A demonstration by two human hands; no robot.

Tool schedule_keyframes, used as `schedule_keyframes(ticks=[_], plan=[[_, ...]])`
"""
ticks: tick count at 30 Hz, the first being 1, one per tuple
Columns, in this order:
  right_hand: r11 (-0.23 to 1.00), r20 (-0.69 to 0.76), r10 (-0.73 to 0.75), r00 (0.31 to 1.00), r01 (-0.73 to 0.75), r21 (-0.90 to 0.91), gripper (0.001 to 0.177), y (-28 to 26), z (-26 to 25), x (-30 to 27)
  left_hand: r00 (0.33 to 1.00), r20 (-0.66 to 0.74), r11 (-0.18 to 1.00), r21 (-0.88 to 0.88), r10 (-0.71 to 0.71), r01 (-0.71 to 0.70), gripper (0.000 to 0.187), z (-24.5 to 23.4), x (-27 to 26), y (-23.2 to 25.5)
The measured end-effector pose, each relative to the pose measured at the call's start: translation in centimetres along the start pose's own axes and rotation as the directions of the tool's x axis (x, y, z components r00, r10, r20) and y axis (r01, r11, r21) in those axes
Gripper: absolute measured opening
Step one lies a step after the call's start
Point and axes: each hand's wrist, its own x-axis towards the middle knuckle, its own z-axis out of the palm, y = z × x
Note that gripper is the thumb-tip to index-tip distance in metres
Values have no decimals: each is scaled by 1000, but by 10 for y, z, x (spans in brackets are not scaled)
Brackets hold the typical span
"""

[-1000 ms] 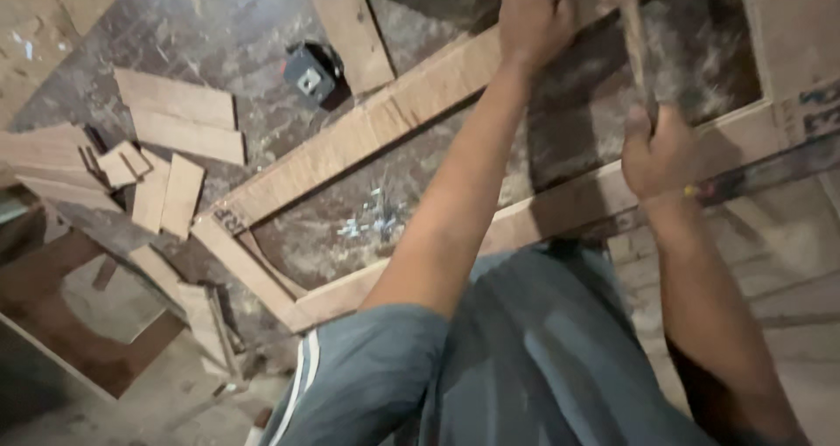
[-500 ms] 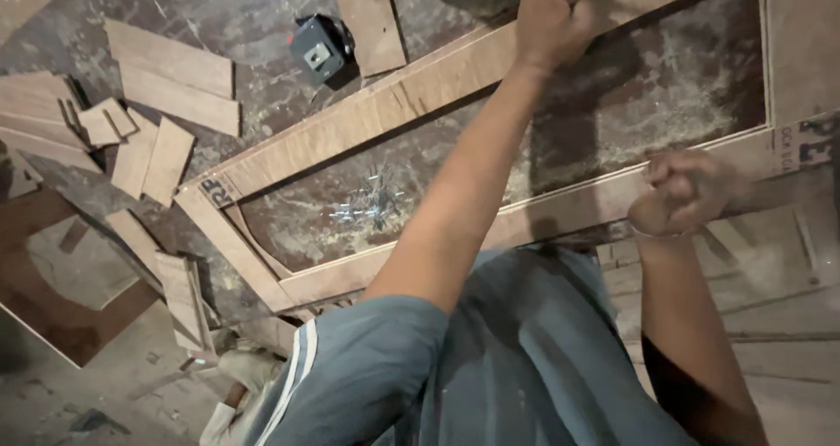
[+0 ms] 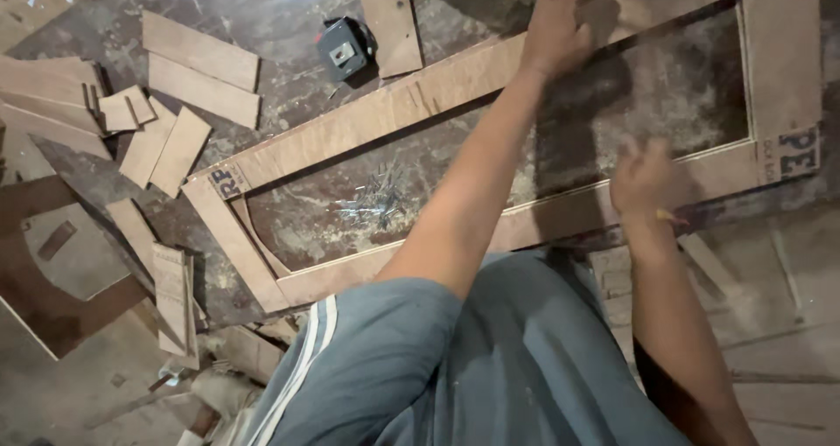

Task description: The person assembles a rectangular wooden frame by hammering nails into the joints to secure the pieces together. The person repeatedly picks up nails and uses a hammer to fasten the frame on a workbench.

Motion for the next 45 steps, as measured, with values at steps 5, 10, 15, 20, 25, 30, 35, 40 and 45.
schedule_keyframes(ticks=[5, 10, 15, 20, 25, 30, 35, 40, 45], plan=[[989, -22, -86, 996, 88, 117, 40, 29, 1, -19, 977, 76, 978, 42, 200, -204, 44, -43, -12, 8], [890, -39, -19, 999, 35, 455, 33, 70, -8, -90, 979, 191, 997, 57, -68, 58, 45, -215, -141, 11], [636, 293, 253, 922, -387, 668, 28, 57, -30, -159, 952, 53, 900, 345, -303, 267, 57, -363, -241, 47], [622, 368, 289, 884, -466, 630, 30, 29, -37, -201, 988, -44, 810, 568, -148, 146, 70, -393, -279, 62], [607, 375, 261, 889, -454, 653, 30, 16, -35, -227, 980, -27, 839, 513, -197, 182, 31, -383, -303, 34], [604, 393, 249, 885, -459, 652, 29, 11, -38, -240, 963, -67, 861, 434, -262, 265, 25, -377, -308, 17], [627, 424, 221, 878, -461, 628, 29, 8, -42, -216, 752, -245, 782, -44, -612, 622, 14, -362, -306, 7], [724, 425, 143, 894, -387, 571, 28, 22, -54, -162, 729, 24, 151, -973, -684, 174, 12, -342, -305, 19], [810, 403, 52, 914, -274, 518, 30, 63, -72, -103, 738, 37, 8, -998, -674, 57, 11, -315, -285, 59]])
